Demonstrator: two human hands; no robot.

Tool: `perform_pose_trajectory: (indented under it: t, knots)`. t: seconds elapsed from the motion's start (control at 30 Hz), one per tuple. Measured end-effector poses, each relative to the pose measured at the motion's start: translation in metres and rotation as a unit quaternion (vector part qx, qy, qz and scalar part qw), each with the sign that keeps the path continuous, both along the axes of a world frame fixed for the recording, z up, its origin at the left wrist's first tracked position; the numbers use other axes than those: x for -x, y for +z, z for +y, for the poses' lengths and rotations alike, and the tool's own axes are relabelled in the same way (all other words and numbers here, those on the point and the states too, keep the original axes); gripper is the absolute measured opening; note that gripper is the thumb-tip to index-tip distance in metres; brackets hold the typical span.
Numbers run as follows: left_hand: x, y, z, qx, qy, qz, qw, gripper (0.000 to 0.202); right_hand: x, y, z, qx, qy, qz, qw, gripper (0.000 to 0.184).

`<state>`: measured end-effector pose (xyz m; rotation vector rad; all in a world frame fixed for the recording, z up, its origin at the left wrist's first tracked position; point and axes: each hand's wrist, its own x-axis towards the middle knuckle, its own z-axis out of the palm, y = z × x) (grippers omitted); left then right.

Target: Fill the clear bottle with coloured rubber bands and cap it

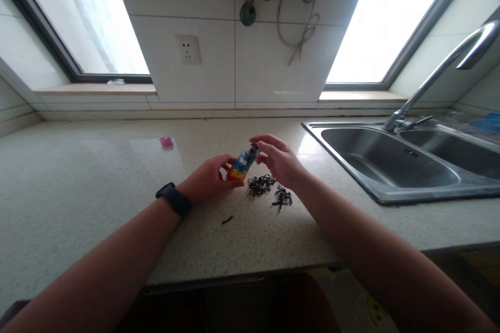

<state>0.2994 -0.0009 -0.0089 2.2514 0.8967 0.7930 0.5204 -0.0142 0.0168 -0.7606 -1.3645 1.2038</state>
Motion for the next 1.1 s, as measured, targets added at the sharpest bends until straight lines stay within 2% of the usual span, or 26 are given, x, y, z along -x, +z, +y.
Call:
perform_pose_trajectory:
  t: [0.17,0.4,0.67,0.87,1.1]
  knots:
    - [0.000,-0.001,0.000,-0.001,0.003,0.000,1.000,0.056,-0.001,0.001,0.000,-0.028,-0.019,-0.024,0.999,0.024]
    - [0.000,-0.002,0.000,0.003,0.008,-0.001,1.000,0.053,-0.003,0.002,0.000,-0.128,-0.025,-0.134,0.982,0.025]
    - [0.000,-0.002,0.000,0.004,0.013,-0.004,1.000,0.049,-0.010,0.005,-0.001,-0.157,-0.055,-0.112,0.980,0.018]
    - [-0.001,-0.002,-0.001,0.008,0.007,0.004,1.000,0.047,-0.014,0.011,-0.009,-0.247,-0.073,-0.240,0.936,0.015]
    - [-0.003,-0.001,-0.001,0.004,0.010,0.002,1.000,0.050,-0.016,0.014,-0.014,-0.286,-0.075,-0.296,0.908,0.013]
